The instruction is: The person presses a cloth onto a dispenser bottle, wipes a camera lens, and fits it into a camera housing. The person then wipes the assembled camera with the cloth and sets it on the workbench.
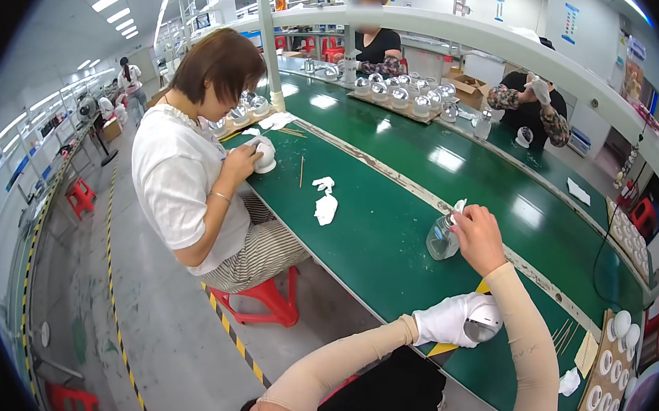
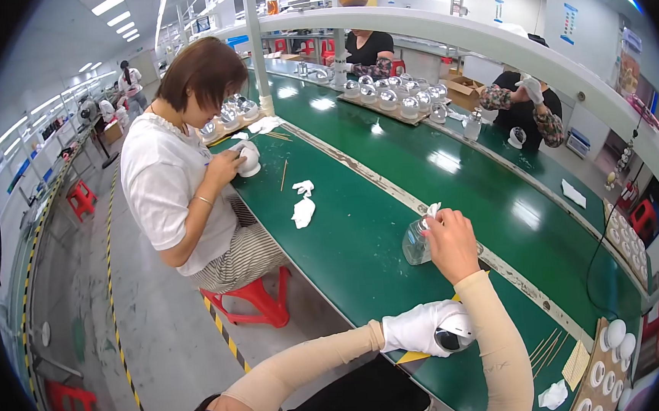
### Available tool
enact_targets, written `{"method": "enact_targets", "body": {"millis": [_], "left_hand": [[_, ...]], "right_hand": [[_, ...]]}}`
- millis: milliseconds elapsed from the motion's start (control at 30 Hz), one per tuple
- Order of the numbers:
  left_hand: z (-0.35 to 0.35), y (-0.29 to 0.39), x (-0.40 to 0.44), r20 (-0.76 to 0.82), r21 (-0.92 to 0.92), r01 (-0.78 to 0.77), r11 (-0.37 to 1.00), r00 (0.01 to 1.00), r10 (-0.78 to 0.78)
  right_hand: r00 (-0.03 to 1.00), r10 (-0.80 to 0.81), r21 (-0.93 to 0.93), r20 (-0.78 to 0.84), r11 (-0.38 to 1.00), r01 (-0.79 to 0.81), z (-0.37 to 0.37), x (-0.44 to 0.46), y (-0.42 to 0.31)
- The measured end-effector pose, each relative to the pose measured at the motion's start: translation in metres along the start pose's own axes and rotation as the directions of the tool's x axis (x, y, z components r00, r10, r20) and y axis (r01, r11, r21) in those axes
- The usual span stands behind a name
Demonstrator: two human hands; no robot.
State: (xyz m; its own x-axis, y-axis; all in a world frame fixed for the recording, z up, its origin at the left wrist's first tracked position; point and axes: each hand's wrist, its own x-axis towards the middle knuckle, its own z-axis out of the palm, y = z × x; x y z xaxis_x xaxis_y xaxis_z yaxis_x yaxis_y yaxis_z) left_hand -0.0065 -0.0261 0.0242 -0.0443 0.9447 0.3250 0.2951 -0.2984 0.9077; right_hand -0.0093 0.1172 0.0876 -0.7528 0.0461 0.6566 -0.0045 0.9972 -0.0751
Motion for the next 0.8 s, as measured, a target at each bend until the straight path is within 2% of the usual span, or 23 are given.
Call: {"method": "enact_targets", "body": {"millis": [200, 267, 433, 500, 633, 700, 767, 800], "left_hand": [[0.006, -0.004, 0.001, -0.05, 0.137, -0.035, 0.99, 0.998, 0.043], [0.009, -0.01, 0.001, -0.044, 0.186, -0.119, 0.975, 0.991, 0.129], [0.008, 0.008, -0.004, -0.092, 0.226, -0.068, 0.972, 0.992, 0.091], [0.009, 0.007, -0.003, -0.096, 0.226, -0.048, 0.973, 0.993, 0.071], [0.013, 0.001, -0.003, -0.13, 0.29, -0.051, 0.956, 0.987, 0.092], [0.015, -0.002, -0.003, -0.133, 0.299, -0.04, 0.954, 0.988, 0.083], [0.018, -0.011, -0.003, -0.188, 0.344, -0.091, 0.934, 0.968, 0.164], [0.016, -0.003, -0.003, -0.165, 0.386, -0.083, 0.919, 0.974, 0.157]], "right_hand": [[1.0, 0.003, -0.004, 0.014, 1.0, -0.003, 0.0, 0.003, 0.008], [1.0, 0.012, -0.002, 0.012, 1.0, -0.012, 0.004, 0.003, 0.01], [1.0, 0.012, 0.022, -0.024, 1.0, -0.011, 0.006, 0.004, 0.009], [0.999, 0.024, 0.006, 0.034, 1.0, -0.024, 0.006, 0.005, 0.01], [0.997, 0.075, 0.01, 0.009, 0.997, -0.075, 0.004, 0.008, 0.01], [0.996, 0.075, -0.003, 0.052, 0.997, -0.075, 0.003, 0.007, 0.008], [0.997, 0.064, 0.015, 0.033, 0.998, -0.064, 0.008, 0.007, 0.013], [0.998, 0.054, 0.031, 0.017, 0.998, -0.054, 0.01, 0.005, 0.016]]}}
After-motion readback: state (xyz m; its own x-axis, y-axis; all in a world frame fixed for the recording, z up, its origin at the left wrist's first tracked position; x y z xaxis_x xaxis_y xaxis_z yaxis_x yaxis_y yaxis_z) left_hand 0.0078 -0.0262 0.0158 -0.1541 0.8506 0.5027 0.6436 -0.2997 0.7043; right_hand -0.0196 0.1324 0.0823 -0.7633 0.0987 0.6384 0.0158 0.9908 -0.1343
